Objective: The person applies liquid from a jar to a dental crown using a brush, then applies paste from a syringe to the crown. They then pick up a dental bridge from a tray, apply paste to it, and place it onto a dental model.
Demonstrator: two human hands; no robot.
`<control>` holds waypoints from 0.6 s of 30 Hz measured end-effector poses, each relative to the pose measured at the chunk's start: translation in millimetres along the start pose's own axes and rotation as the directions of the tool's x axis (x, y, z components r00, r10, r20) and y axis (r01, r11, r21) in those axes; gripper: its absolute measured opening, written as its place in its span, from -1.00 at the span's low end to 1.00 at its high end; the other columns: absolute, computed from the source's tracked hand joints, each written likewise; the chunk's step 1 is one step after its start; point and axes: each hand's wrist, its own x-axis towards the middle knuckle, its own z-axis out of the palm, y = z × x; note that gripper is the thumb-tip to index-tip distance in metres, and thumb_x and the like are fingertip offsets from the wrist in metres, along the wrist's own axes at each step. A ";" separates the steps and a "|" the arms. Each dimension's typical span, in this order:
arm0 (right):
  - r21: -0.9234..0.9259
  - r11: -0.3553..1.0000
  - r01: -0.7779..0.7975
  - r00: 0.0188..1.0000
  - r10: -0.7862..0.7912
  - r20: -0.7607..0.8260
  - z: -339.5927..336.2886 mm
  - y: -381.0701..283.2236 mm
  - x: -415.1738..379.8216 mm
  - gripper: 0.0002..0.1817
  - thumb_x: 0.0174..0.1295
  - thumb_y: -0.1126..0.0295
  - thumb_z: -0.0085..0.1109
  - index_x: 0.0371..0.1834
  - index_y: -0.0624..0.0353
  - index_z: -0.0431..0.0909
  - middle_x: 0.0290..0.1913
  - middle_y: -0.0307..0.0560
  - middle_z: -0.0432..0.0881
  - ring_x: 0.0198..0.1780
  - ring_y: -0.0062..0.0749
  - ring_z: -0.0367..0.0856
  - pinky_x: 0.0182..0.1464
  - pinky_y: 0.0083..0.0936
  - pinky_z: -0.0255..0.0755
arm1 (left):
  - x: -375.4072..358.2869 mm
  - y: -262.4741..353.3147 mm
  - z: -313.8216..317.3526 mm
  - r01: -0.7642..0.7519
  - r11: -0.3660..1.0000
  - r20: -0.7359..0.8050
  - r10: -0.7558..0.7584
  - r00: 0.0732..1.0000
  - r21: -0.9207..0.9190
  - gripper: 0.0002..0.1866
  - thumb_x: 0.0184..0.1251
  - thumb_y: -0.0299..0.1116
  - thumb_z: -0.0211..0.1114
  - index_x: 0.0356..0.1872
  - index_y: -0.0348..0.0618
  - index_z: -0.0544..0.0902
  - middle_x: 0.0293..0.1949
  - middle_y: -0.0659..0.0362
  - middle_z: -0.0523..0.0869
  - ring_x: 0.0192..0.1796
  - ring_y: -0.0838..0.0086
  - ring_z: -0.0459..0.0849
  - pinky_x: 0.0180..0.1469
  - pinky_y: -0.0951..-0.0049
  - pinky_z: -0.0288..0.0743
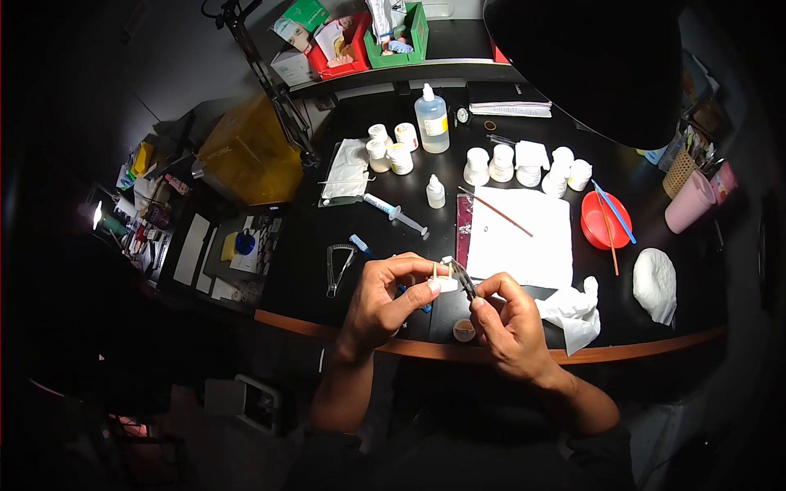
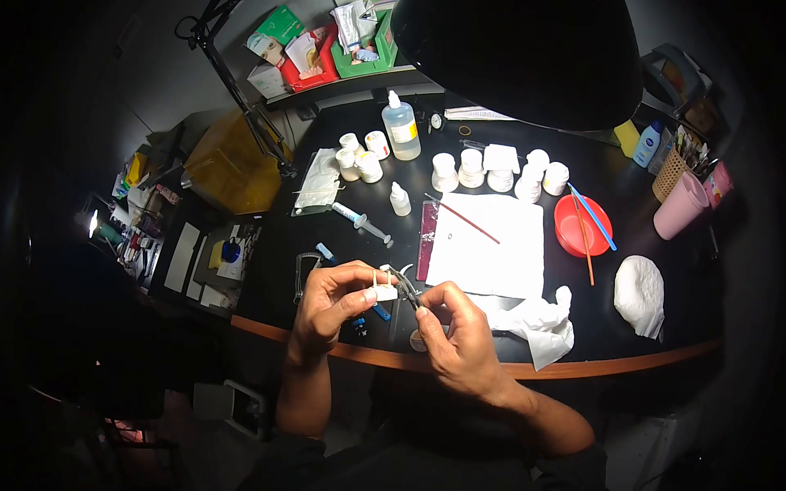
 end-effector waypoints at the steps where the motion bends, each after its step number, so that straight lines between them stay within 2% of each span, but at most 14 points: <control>1: 0.008 1.000 0.000 1.000 0.000 0.003 -0.2 1.5 0.2 -0.93 0.59 0.50 0.16 -0.08 0.26 0.51 -0.37 -0.29 0.55 -0.42 -0.78 0.46 -0.43 -0.68 0.32 | 0.0 0.5 0.0 -0.001 1.000 0.000 0.001 1.000 0.003 -0.69 0.37 -0.38 0.39 0.01 -0.41 0.83 -0.19 0.09 0.82 -0.22 0.58 0.69 -0.08 0.52 0.54; 11: 0.007 1.000 -0.003 1.000 0.003 0.000 2.1 -0.1 0.9 -0.94 0.59 0.51 0.15 -0.07 0.27 0.50 -0.39 -0.31 0.54 -0.42 -0.79 0.48 -0.43 -0.69 0.34 | -0.4 0.5 -0.8 -0.015 1.000 -0.016 0.015 1.000 0.010 -0.68 0.38 -0.36 0.39 -0.01 -0.41 0.82 -0.22 0.11 0.81 -0.24 0.58 0.68 -0.09 0.52 0.53; 18: 0.068 0.998 -0.008 1.000 0.006 0.022 3.9 -1.3 1.2 -0.94 0.60 0.52 0.13 -0.06 0.28 0.48 -0.42 -0.33 0.52 -0.44 -0.79 0.42 -0.43 -0.68 0.30 | -2.0 0.6 0.5 -0.012 1.000 -0.040 0.011 0.999 -0.007 -0.69 0.42 -0.37 0.39 0.02 -0.42 0.81 -0.16 0.09 0.82 -0.22 0.58 0.68 -0.10 0.53 0.54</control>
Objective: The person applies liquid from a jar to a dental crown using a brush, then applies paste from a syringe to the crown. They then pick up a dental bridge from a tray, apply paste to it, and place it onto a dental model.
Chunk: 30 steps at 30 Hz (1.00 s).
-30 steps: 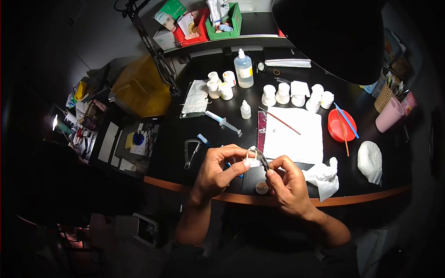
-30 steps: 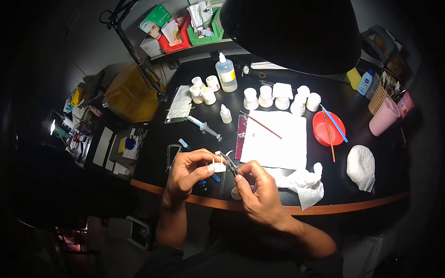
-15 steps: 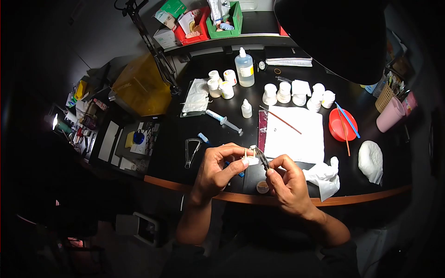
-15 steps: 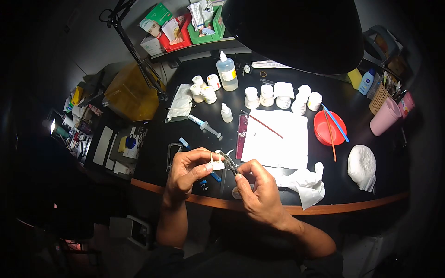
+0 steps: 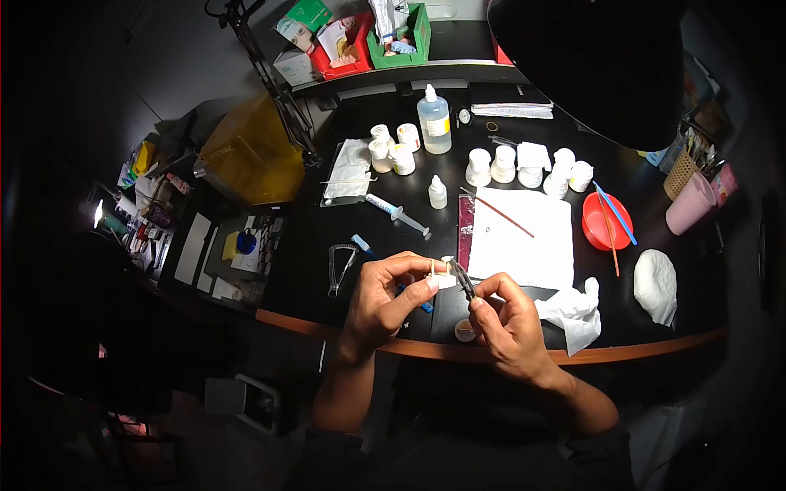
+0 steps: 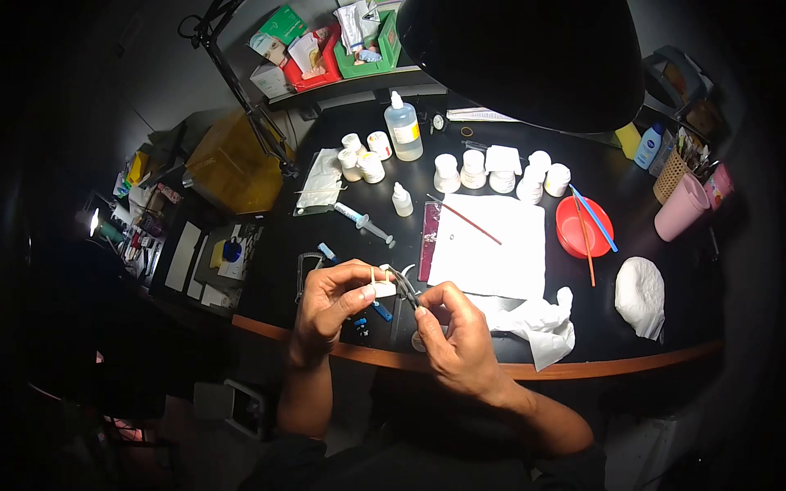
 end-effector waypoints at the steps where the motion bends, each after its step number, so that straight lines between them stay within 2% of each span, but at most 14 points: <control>1: 0.004 1.000 0.002 1.000 -0.002 0.000 0.7 0.0 -0.1 -0.94 0.60 0.52 0.12 -0.06 0.28 0.48 -0.42 -0.33 0.52 -0.44 -0.79 0.41 -0.44 -0.68 0.30 | -0.3 0.6 0.6 -0.002 1.000 -0.008 0.002 1.000 0.001 -0.70 0.43 -0.38 0.39 0.02 -0.42 0.81 -0.15 0.08 0.82 -0.22 0.58 0.68 -0.10 0.53 0.55; 5: -0.011 1.000 0.002 1.000 -0.003 -0.003 2.6 -1.1 0.6 -0.94 0.61 0.52 0.12 -0.06 0.28 0.47 -0.43 -0.34 0.51 -0.45 -0.80 0.40 -0.44 -0.68 0.28 | -2.6 1.3 1.9 -0.009 1.000 -0.021 0.008 1.000 -0.023 -0.71 0.46 -0.39 0.38 0.03 -0.43 0.80 -0.13 0.07 0.82 -0.19 0.58 0.68 -0.10 0.53 0.56; 11: -0.020 1.000 0.009 1.000 -0.010 -0.007 2.2 2.0 2.9 -0.94 0.60 0.52 0.13 -0.05 0.27 0.47 -0.43 -0.34 0.49 -0.45 -0.80 0.41 -0.45 -0.68 0.31 | -7.5 -3.3 1.5 0.067 0.993 -0.019 -0.069 0.997 -0.099 -0.68 0.51 -0.37 0.39 0.12 -0.40 0.76 -0.05 0.09 0.81 -0.11 0.60 0.67 -0.05 0.54 0.54; 14: -0.052 0.998 0.039 0.998 -0.042 -0.043 3.6 3.8 5.2 -0.91 0.61 0.48 0.14 -0.07 0.27 0.48 -0.44 -0.32 0.50 -0.44 -0.78 0.42 -0.43 -0.67 0.36 | -10.0 -8.1 7.4 0.032 0.983 -0.048 -0.041 0.998 -0.181 -0.67 0.54 -0.39 0.39 0.18 -0.40 0.72 -0.02 0.10 0.79 -0.08 0.61 0.65 -0.02 0.55 0.52; 17: -0.143 0.983 0.114 0.992 -0.120 -0.037 3.3 3.0 8.7 -0.87 0.62 0.44 0.13 -0.09 0.29 0.51 -0.40 -0.23 0.60 -0.42 -0.73 0.50 -0.42 -0.64 0.43 | -12.4 -12.9 14.0 -0.014 0.972 -0.085 -0.006 0.996 -0.234 -0.66 0.55 -0.43 0.39 0.21 -0.42 0.69 -0.04 0.13 0.77 -0.08 0.63 0.62 -0.01 0.58 0.49; 20: -0.137 0.986 0.096 0.992 -0.107 -0.071 7.3 1.5 10.3 -0.83 0.63 0.39 0.14 -0.09 0.30 0.55 -0.40 -0.18 0.68 -0.43 -0.70 0.57 -0.42 -0.61 0.46 | -14.8 -16.6 18.6 -0.036 0.959 -0.117 0.003 0.993 -0.280 -0.65 0.54 -0.47 0.39 0.24 -0.43 0.67 -0.06 0.15 0.76 -0.08 0.65 0.61 -0.02 0.60 0.48; 23: -0.174 0.983 0.054 0.995 -0.068 -0.076 9.8 -3.7 11.5 -0.80 0.63 0.36 0.17 -0.11 0.30 0.61 -0.45 -0.20 0.70 -0.47 -0.69 0.60 -0.44 -0.59 0.45 | -16.1 -20.6 18.5 -0.060 0.962 -0.127 0.027 0.992 -0.266 -0.64 0.55 -0.47 0.40 0.25 -0.43 0.66 -0.06 0.16 0.75 -0.08 0.67 0.60 -0.02 0.61 0.47; 26: -0.241 0.969 0.061 0.994 -0.080 -0.073 11.5 -3.8 13.8 -0.76 0.63 0.33 0.19 -0.17 0.28 0.64 -0.54 -0.25 0.64 -0.51 -0.71 0.55 -0.46 -0.59 0.42 | -17.1 -21.3 18.4 -0.069 0.960 -0.120 0.037 0.992 -0.272 -0.63 0.54 -0.48 0.40 0.25 -0.44 0.66 -0.04 0.14 0.77 -0.05 0.64 0.63 0.02 0.59 0.50; 30: -0.263 0.958 0.115 0.986 -0.143 -0.089 12.1 3.0 16.0 -0.72 0.62 0.32 0.21 -0.25 0.30 0.65 -0.56 -0.22 0.62 -0.53 -0.66 0.52 -0.48 -0.55 0.37 | -16.2 -19.9 23.5 -0.135 0.963 -0.163 0.098 0.982 -0.233 -0.63 0.52 -0.50 0.41 0.25 -0.45 0.66 -0.01 0.11 0.78 -0.02 0.60 0.65 0.11 0.54 0.53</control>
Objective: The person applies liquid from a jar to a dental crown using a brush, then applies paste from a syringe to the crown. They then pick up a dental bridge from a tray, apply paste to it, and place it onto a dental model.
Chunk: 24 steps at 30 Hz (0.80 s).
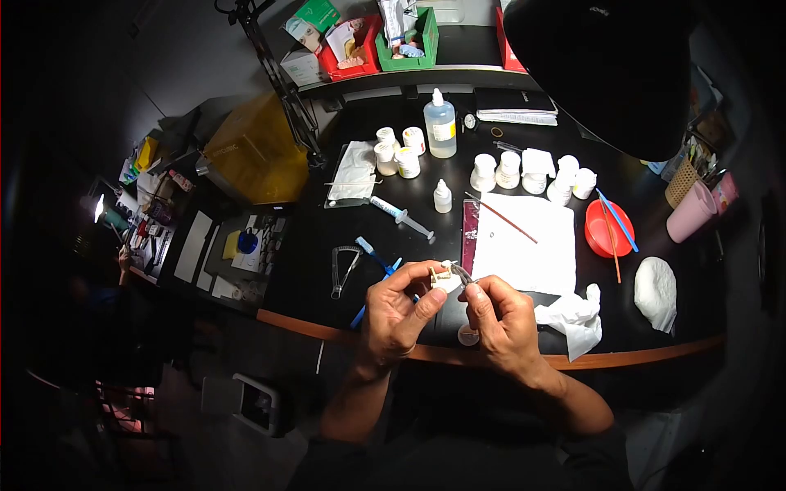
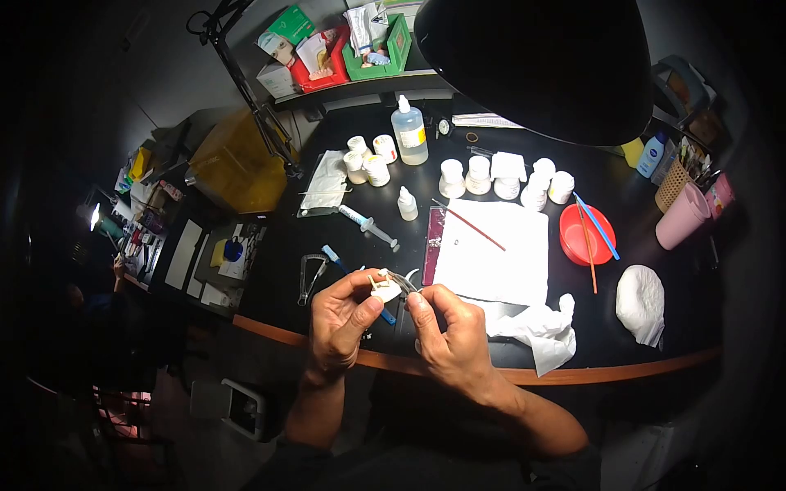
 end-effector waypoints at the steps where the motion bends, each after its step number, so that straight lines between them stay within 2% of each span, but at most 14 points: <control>1: -0.013 1.000 0.023 1.000 -0.023 -0.012 1.4 2.1 0.6 -0.71 0.62 0.32 0.22 -0.27 0.30 0.65 -0.57 -0.21 0.60 -0.54 -0.64 0.50 -0.48 -0.53 0.36 | -0.3 -0.7 -0.8 -0.004 1.000 0.002 0.004 1.000 0.001 -0.63 0.51 -0.50 0.41 0.25 -0.45 0.66 0.00 0.10 0.78 -0.02 0.59 0.66 0.13 0.53 0.54; 5: -0.076 0.996 0.047 0.998 -0.049 -0.029 2.1 0.0 2.4 -0.69 0.61 0.33 0.23 -0.31 0.31 0.64 -0.59 -0.16 0.57 -0.56 -0.60 0.46 -0.48 -0.46 0.34 | -0.9 -0.1 -0.5 -0.015 1.000 0.004 0.015 1.000 -0.010 -0.62 0.50 -0.51 0.42 0.25 -0.46 0.66 0.03 0.08 0.78 -0.01 0.57 0.67 0.14 0.52 0.54; 11: -0.059 0.997 0.045 0.999 -0.046 -0.019 1.1 0.1 4.1 -0.70 0.61 0.35 0.22 -0.32 0.30 0.65 -0.60 -0.17 0.55 -0.56 -0.61 0.45 -0.49 -0.48 0.33 | -1.2 -4.3 -0.9 -0.048 0.996 -0.010 0.049 0.999 0.072 -0.64 0.47 -0.50 0.44 0.20 -0.45 0.69 0.03 0.08 0.76 -0.07 0.60 0.61 0.04 0.55 0.49; 14: 0.112 0.991 -0.071 0.997 0.070 0.016 -0.5 -8.8 2.2 -0.70 0.61 0.35 0.21 -0.31 0.31 0.65 -0.60 -0.19 0.55 -0.56 -0.61 0.47 -0.49 -0.49 0.33 | -1.1 -6.6 -2.2 -0.082 0.990 -0.016 0.084 0.996 0.115 -0.65 0.45 -0.50 0.45 0.19 -0.43 0.70 0.02 0.09 0.75 -0.10 0.61 0.58 0.00 0.55 0.47; 20: -0.012 0.999 0.047 0.999 -0.046 0.001 -0.9 0.3 3.9 -0.71 0.61 0.33 0.20 -0.26 0.31 0.68 -0.60 -0.27 0.56 -0.55 -0.69 0.49 -0.50 -0.57 0.36 | -0.8 -5.4 0.1 -0.085 0.992 -0.025 0.088 0.996 0.091 -0.64 0.44 -0.50 0.47 0.19 -0.42 0.71 0.02 0.09 0.76 -0.10 0.61 0.58 0.00 0.55 0.46; 23: -0.040 0.998 0.058 0.998 -0.058 -0.006 -1.3 0.4 4.5 -0.71 0.60 0.33 0.21 -0.27 0.30 0.69 -0.59 -0.27 0.59 -0.55 -0.72 0.50 -0.50 -0.59 0.36 | -0.6 -5.2 0.1 -0.096 0.989 -0.021 0.099 0.995 0.112 -0.64 0.44 -0.50 0.47 0.19 -0.42 0.71 0.03 0.08 0.76 -0.10 0.61 0.58 0.00 0.55 0.46; 24: 0.009 1.000 0.019 1.000 -0.019 0.005 -2.2 -1.6 4.2 -0.71 0.60 0.33 0.22 -0.28 0.30 0.69 -0.58 -0.27 0.59 -0.55 -0.71 0.51 -0.50 -0.58 0.36 | -0.9 -5.6 -0.2 -0.093 0.989 -0.020 0.095 0.995 0.112 -0.64 0.44 -0.49 0.47 0.18 -0.42 0.71 0.03 0.08 0.76 -0.10 0.61 0.58 0.00 0.55 0.46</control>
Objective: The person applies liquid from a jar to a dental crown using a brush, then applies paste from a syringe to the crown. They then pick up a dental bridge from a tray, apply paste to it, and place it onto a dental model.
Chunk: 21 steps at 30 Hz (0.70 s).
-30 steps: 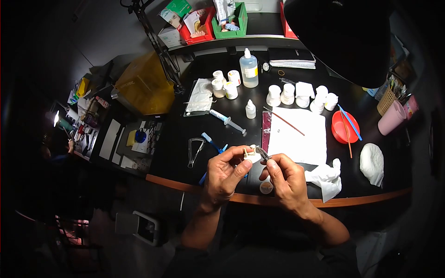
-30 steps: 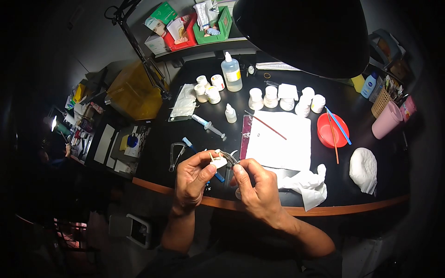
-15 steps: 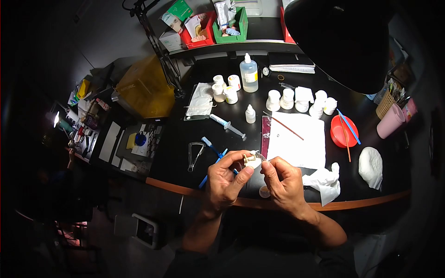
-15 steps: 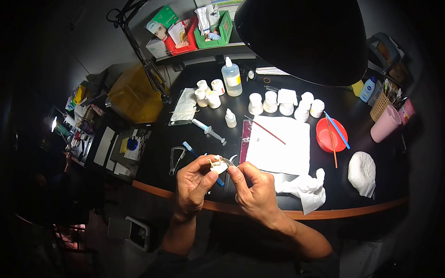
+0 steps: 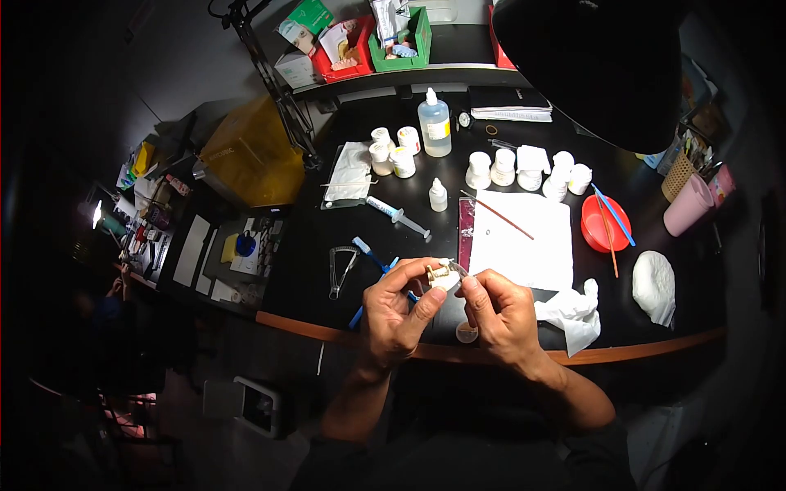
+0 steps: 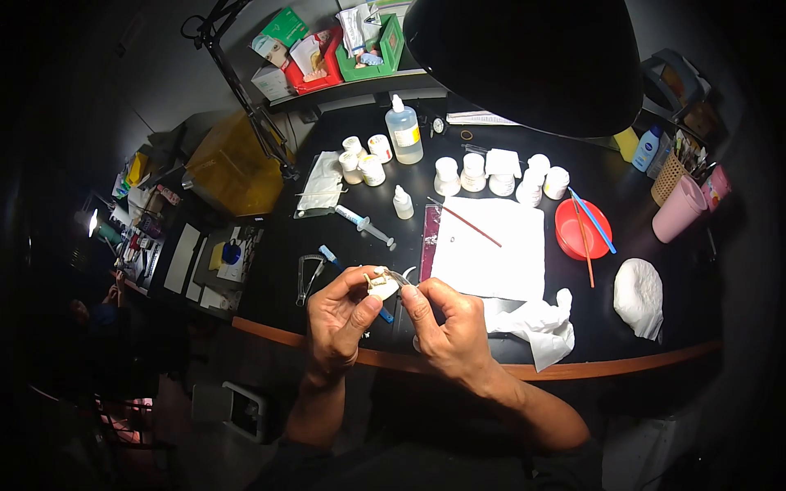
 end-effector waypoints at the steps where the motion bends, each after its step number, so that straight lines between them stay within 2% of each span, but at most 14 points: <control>1: 0.049 0.998 -0.039 0.999 0.038 0.012 -1.2 -3.8 -0.4 -0.71 0.59 0.33 0.23 -0.28 0.30 0.69 -0.58 -0.26 0.60 -0.56 -0.71 0.51 -0.51 -0.57 0.36 | -0.2 -0.5 -0.6 0.003 1.000 0.001 -0.003 1.000 0.001 -0.64 0.44 -0.49 0.47 0.18 -0.42 0.71 0.03 0.08 0.76 -0.10 0.61 0.58 0.00 0.55 0.46; 2: 0.098 0.992 -0.076 0.997 0.073 0.027 -1.9 -5.8 -0.2 -0.71 0.59 0.33 0.24 -0.29 0.30 0.69 -0.58 -0.25 0.61 -0.56 -0.70 0.52 -0.51 -0.56 0.36 | 0.1 -0.8 -1.1 0.004 1.000 0.002 -0.004 1.000 0.003 -0.64 0.44 -0.49 0.47 0.18 -0.42 0.71 0.04 0.08 0.76 -0.10 0.61 0.58 0.00 0.55 0.47; 11: -0.001 1.000 0.010 1.000 -0.010 0.013 0.3 1.0 1.7 -0.69 0.61 0.32 0.21 -0.29 0.31 0.66 -0.61 -0.27 0.58 -0.58 -0.69 0.54 -0.54 -0.58 0.36 | -0.2 1.2 0.2 0.012 0.998 -0.008 -0.012 1.000 0.055 -0.63 0.43 -0.47 0.49 0.18 -0.40 0.72 0.05 0.07 0.77 -0.08 0.59 0.59 0.03 0.54 0.44; 14: 0.061 0.997 -0.050 0.998 0.047 0.040 -2.4 -0.6 1.2 -0.70 0.60 0.32 0.22 -0.28 0.31 0.66 -0.60 -0.25 0.59 -0.59 -0.68 0.54 -0.54 -0.56 0.36 | -0.4 0.6 0.2 0.026 0.998 -0.013 -0.025 1.000 0.061 -0.63 0.42 -0.45 0.50 0.18 -0.39 0.73 0.05 0.07 0.78 -0.07 0.59 0.59 0.04 0.53 0.44; 17: 0.092 0.996 -0.003 1.000 0.000 0.027 -3.3 5.3 0.9 -0.70 0.61 0.31 0.22 -0.28 0.31 0.66 -0.60 -0.25 0.59 -0.59 -0.68 0.55 -0.55 -0.56 0.36 | -0.9 -1.3 -0.9 0.018 0.998 -0.006 -0.018 1.000 0.062 -0.63 0.42 -0.44 0.50 0.18 -0.38 0.73 0.05 0.07 0.78 -0.06 0.58 0.60 0.04 0.53 0.44; 21: 0.010 1.000 0.025 0.999 -0.025 0.021 -2.4 1.5 1.3 -0.71 0.60 0.34 0.20 -0.29 0.31 0.65 -0.60 -0.26 0.58 -0.59 -0.68 0.55 -0.55 -0.57 0.37 | -0.7 1.2 0.4 0.021 0.998 -0.004 -0.021 1.000 0.065 -0.62 0.42 -0.43 0.50 0.18 -0.38 0.73 0.04 0.07 0.78 -0.05 0.58 0.61 0.04 0.52 0.44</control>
